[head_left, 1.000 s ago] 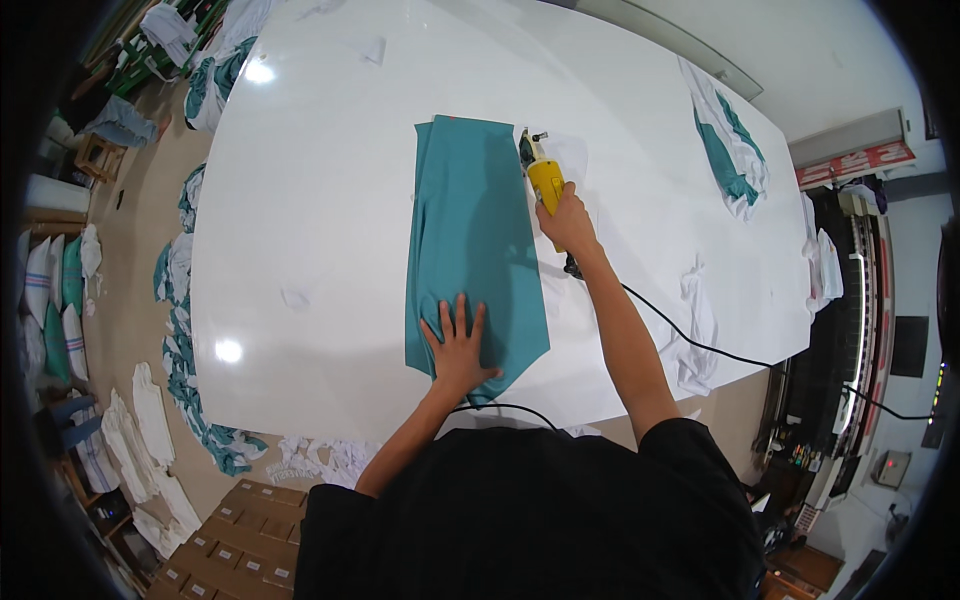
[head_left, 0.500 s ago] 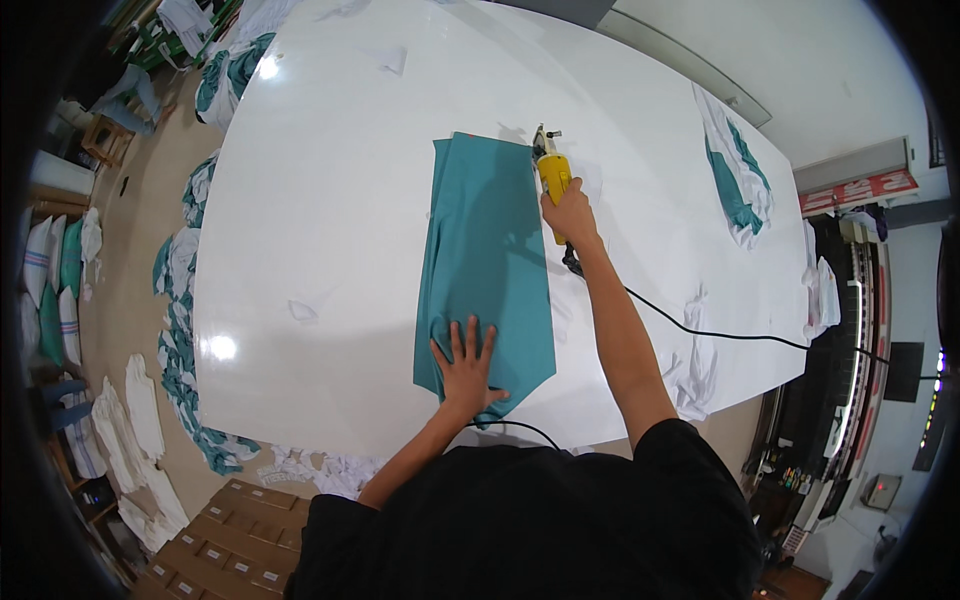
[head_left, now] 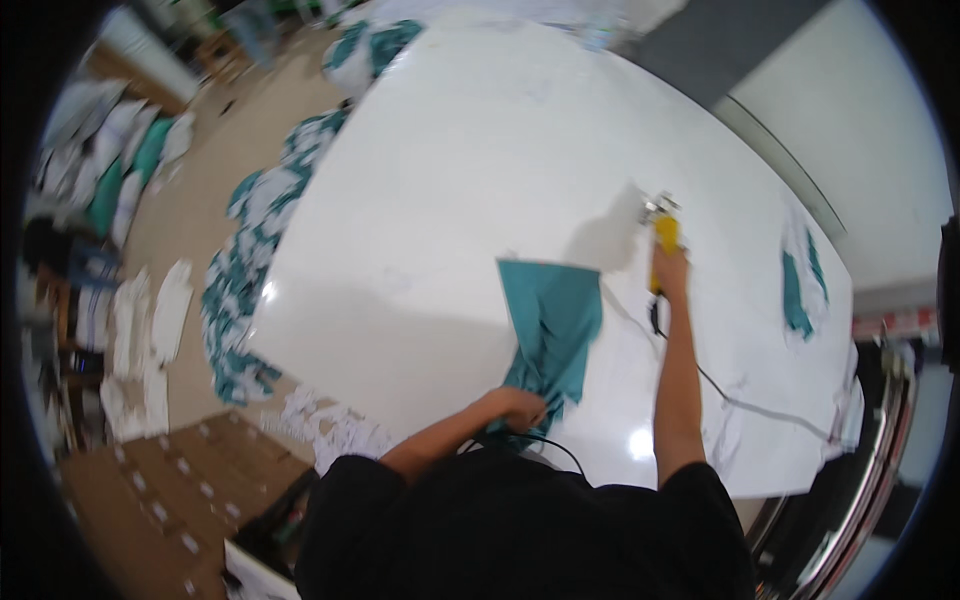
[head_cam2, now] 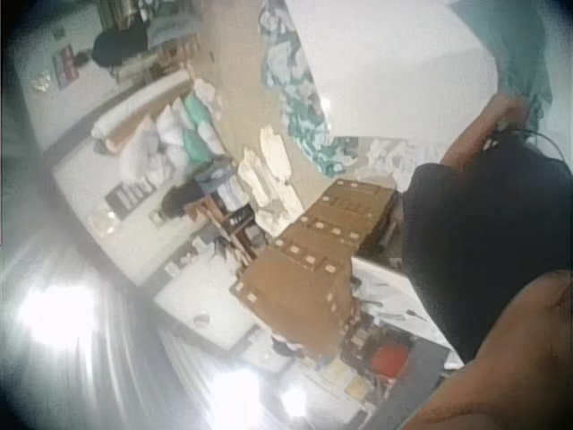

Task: The person uses a power rotary fabric cutter to cut out shapes from a large sheet of green and white fabric on a white production table, then lifts and rearranges the fabric to continue cutting.

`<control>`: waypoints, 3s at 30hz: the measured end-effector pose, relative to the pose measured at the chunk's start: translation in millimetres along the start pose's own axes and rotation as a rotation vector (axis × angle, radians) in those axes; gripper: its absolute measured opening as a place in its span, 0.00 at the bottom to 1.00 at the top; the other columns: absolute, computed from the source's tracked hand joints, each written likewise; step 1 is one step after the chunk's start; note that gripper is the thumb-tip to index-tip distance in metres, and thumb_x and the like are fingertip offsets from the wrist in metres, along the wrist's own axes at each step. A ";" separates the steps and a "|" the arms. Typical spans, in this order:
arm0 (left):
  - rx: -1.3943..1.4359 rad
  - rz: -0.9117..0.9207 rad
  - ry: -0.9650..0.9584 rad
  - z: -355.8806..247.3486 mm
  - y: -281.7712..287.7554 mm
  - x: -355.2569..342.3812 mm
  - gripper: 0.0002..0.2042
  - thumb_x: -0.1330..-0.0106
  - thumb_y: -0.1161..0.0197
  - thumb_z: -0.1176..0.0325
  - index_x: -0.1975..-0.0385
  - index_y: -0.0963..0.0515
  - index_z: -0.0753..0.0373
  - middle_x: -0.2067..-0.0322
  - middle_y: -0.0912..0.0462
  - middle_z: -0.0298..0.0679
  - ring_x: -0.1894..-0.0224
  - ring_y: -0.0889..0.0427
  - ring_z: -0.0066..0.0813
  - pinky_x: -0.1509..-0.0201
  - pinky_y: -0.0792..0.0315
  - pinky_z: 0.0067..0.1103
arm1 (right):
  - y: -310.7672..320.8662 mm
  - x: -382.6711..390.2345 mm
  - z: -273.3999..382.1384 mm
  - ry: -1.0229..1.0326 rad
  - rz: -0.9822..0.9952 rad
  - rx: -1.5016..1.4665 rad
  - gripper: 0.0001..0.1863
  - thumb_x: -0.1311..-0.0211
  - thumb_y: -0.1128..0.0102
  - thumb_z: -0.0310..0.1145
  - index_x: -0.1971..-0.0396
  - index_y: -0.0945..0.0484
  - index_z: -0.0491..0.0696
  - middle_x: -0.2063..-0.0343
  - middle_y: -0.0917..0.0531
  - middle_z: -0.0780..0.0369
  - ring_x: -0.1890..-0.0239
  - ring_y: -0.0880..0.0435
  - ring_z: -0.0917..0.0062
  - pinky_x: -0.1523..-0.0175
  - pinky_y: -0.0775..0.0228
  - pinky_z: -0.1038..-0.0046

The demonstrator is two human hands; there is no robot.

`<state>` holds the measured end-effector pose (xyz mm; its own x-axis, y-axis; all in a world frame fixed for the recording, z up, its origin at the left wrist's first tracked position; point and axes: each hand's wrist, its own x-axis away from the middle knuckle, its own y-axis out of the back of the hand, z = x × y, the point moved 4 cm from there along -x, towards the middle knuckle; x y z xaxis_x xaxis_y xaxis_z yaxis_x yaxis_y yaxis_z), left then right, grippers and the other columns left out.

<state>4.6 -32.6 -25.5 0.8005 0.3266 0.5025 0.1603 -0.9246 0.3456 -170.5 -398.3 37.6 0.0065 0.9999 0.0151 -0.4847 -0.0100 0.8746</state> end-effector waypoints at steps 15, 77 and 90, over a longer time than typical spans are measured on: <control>-0.056 -0.933 0.693 128.6 -5.9 253.1 0.19 0.51 0.33 0.63 0.59 0.18 0.63 0.57 0.17 0.52 0.54 0.18 0.51 0.48 0.24 0.40 | 84.4 211.8 -78.6 -0.330 0.070 -0.482 0.26 0.33 0.38 0.46 0.51 0.31 0.38 0.74 0.20 0.57 0.81 0.18 0.73 0.79 0.25 0.70; -0.374 -0.964 -0.254 -211.2 549.8 -664.4 0.12 0.29 0.42 0.59 0.55 0.17 0.57 0.59 0.13 0.51 0.53 0.15 0.55 0.48 0.24 0.42 | 136.5 266.9 -524.9 -0.940 -0.702 -1.023 0.17 0.26 0.48 0.44 0.57 0.36 0.44 0.74 0.25 0.59 0.81 0.17 0.71 0.79 0.22 0.69; 0.126 -1.485 -1.158 -472.2 636.6 -93.0 0.16 0.20 0.46 0.54 0.66 0.23 0.59 0.77 0.33 0.25 0.75 0.36 0.13 0.70 0.35 0.20 | 161.2 253.0 -539.8 -1.004 -0.462 -0.115 0.33 0.32 0.43 0.54 0.51 0.29 0.32 0.57 0.18 0.35 0.55 0.15 0.43 0.51 0.20 0.51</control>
<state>-240.5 -558.9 522.0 -0.0763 0.5405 -0.8379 0.9870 -0.0783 -0.1404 -719.1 -139.9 -79.2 0.8877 0.4416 0.1305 -0.3308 0.4144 0.8478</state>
